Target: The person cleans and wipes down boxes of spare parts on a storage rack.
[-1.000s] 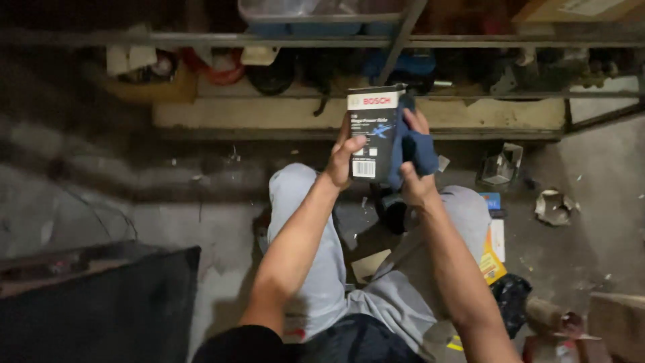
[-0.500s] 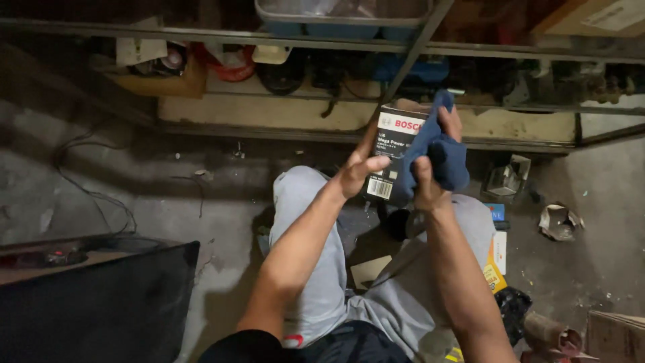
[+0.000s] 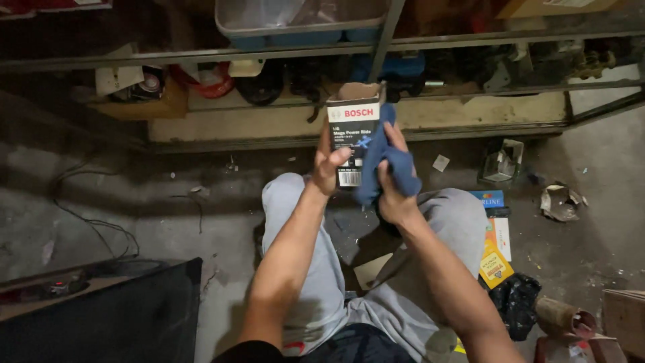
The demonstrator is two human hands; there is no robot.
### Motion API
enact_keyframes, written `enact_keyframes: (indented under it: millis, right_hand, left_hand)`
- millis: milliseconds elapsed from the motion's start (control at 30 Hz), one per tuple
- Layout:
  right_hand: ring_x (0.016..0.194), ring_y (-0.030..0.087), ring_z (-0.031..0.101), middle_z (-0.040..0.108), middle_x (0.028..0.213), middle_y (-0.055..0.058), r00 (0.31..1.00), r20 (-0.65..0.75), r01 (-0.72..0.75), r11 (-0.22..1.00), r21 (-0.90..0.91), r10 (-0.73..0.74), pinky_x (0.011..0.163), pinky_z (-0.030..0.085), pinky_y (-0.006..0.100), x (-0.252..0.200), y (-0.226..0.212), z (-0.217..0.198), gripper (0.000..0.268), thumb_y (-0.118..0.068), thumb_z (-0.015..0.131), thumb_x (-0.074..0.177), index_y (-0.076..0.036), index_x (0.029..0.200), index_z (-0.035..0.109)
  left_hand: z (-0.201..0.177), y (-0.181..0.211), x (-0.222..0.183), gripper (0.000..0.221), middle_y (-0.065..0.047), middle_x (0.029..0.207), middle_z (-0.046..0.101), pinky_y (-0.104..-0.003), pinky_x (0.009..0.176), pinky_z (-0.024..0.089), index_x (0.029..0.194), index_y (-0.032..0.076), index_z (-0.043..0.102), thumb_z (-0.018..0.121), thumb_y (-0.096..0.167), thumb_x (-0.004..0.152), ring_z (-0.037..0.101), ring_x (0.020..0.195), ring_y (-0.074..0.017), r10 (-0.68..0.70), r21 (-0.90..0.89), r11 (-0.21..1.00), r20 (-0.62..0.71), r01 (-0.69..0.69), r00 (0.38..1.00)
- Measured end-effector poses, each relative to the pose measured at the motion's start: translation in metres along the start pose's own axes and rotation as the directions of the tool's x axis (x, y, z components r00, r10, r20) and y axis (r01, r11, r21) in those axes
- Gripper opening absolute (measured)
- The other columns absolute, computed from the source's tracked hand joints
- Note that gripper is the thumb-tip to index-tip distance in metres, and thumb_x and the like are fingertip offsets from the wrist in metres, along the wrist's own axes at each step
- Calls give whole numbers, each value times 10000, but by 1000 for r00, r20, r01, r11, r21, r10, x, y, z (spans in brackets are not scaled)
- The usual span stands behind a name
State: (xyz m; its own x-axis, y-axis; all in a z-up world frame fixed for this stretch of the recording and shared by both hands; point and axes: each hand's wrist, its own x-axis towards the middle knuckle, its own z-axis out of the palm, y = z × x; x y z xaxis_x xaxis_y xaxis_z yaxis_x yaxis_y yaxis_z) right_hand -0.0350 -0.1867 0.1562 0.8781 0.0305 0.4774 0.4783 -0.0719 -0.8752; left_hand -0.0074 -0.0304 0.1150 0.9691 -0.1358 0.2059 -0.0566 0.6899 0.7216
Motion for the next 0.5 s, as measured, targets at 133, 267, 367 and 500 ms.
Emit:
enact_keyframes:
  millis: [133, 267, 367, 500]
  right_hand:
    - [1569, 276, 339, 364, 1640, 201, 974, 79, 213, 977, -29, -210, 1310, 249, 385, 25, -5, -5, 570, -378, 546, 1119, 21, 1513, 445]
    - [1387, 263, 493, 542, 1486, 176, 983, -173, -44, 996, 79, 57, 1209, 363, 385, 33, 66, -16, 524, -394, 525, 1143, 20, 1464, 544]
    - [1158, 235, 615, 678, 1286, 131, 849, -136, -374, 763, 528, 510, 1049, 473, 395, 25, 79, -14, 505, -416, 548, 1131, 19, 1382, 609]
    - [1117, 229, 689, 694, 1232, 92, 840, 206, -395, 306, 866, 502, 1033, 544, 416, 18, 63, -16, 405, -399, 563, 1122, -53, 1332, 572]
  left_hand:
    - [-14, -11, -7, 899, -153, 1433, 556, -397, 1138, 486, 1566, 21, 337, 712, 344, 816, 588, 1297, -256, -14, 51, 999, 92, 10, 996]
    - [-34, -22, -19, 876, -157, 1406, 602, -406, 1116, 500, 1525, -10, 418, 726, 340, 783, 604, 1279, -269, -57, -3, 998, 184, 59, 981]
    - [-53, -27, -20, 876, -162, 1407, 607, -415, 1110, 495, 1515, -16, 443, 735, 330, 765, 600, 1280, -279, -59, -115, 990, 167, 79, 984]
    - [-71, -25, -14, 818, -191, 1480, 569, -426, 1185, 447, 1532, -30, 469, 717, 310, 831, 573, 1362, -295, -27, -111, 993, 156, 44, 987]
